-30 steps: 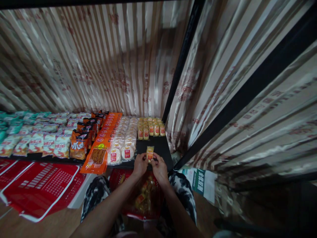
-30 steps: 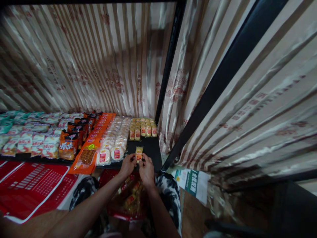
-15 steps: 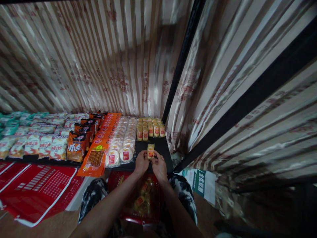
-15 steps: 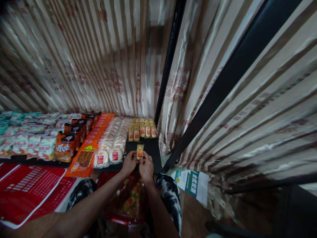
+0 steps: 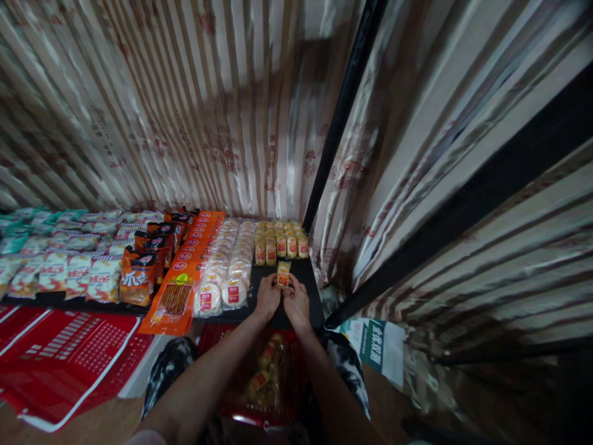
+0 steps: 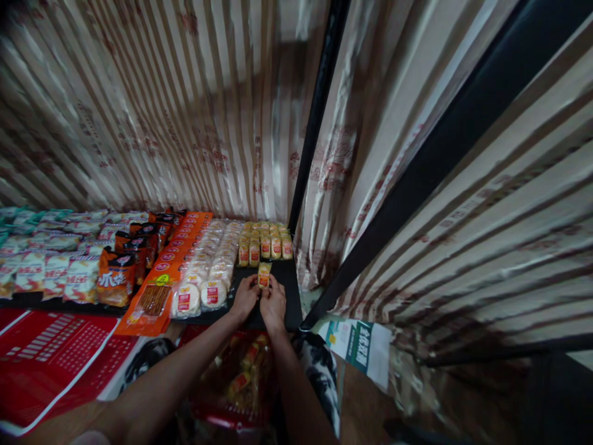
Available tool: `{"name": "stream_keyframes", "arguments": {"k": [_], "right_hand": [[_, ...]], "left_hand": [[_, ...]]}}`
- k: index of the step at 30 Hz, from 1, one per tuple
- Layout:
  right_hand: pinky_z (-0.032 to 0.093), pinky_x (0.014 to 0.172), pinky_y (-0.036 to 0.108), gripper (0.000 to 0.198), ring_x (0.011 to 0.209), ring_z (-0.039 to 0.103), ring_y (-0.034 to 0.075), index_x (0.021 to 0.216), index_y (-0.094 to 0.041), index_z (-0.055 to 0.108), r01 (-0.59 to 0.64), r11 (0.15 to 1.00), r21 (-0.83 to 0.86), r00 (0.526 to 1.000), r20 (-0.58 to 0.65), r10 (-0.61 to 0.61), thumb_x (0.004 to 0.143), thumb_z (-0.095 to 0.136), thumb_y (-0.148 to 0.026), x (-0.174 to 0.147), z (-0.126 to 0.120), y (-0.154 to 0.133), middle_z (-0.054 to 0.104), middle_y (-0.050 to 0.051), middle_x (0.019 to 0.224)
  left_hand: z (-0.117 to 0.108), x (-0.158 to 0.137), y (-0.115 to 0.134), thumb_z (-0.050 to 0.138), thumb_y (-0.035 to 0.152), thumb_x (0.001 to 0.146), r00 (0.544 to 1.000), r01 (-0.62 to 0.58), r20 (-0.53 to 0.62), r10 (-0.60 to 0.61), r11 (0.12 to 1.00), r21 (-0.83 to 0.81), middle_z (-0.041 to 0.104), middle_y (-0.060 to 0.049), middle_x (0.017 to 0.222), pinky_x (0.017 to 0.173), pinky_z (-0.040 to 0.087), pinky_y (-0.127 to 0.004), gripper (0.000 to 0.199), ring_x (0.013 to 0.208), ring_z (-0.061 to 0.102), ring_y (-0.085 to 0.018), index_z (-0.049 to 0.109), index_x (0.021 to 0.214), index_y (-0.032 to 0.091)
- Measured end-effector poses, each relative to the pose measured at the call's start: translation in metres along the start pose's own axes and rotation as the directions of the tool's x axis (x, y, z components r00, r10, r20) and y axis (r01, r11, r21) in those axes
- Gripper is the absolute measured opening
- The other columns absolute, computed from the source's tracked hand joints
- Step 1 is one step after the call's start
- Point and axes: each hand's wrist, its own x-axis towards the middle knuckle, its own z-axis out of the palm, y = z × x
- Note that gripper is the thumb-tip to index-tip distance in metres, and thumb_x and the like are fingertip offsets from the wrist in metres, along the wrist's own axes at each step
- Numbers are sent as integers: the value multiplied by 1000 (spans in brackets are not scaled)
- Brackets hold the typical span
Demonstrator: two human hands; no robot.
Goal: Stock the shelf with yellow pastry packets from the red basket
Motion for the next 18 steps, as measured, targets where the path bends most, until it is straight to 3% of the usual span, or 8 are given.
{"name": "stream_keyframes", "arguments": {"k": [4, 10, 18], "right_hand": [[47, 85, 30, 47, 82, 62, 16, 122, -17, 51, -15, 999, -42, 1000, -13, 14, 76, 42, -16, 8, 2, 1, 56, 11, 108], [45, 88, 31, 46, 90, 60, 18, 121, -13, 53, -13, 994, -110, 999, -36, 9, 76, 41, -14, 20, 2, -4, 59, 12, 104], [45, 87, 28, 48, 89, 60, 18, 120, -14, 55, -38, 987, -154, 997, -77, 27, 74, 44, -11, 40, 5, -8, 60, 12, 102]], "left_hand": [[4, 6, 2, 50, 11, 75, 1000, 7, -8, -7, 1000, -8, 59, -8, 104, 91, 39, -29, 35, 101, 53, -18, 57, 108, 17], [8, 11, 7, 45, 16, 79, 994, -83, -59, 89, 992, 93, 60, -10, 106, 93, 37, -27, 30, 101, 54, -17, 58, 105, 13], [14, 25, 12, 44, 24, 82, 999, -45, -25, 48, 993, 106, 57, -11, 119, 98, 34, -27, 37, 111, 51, -18, 55, 115, 14]]}}
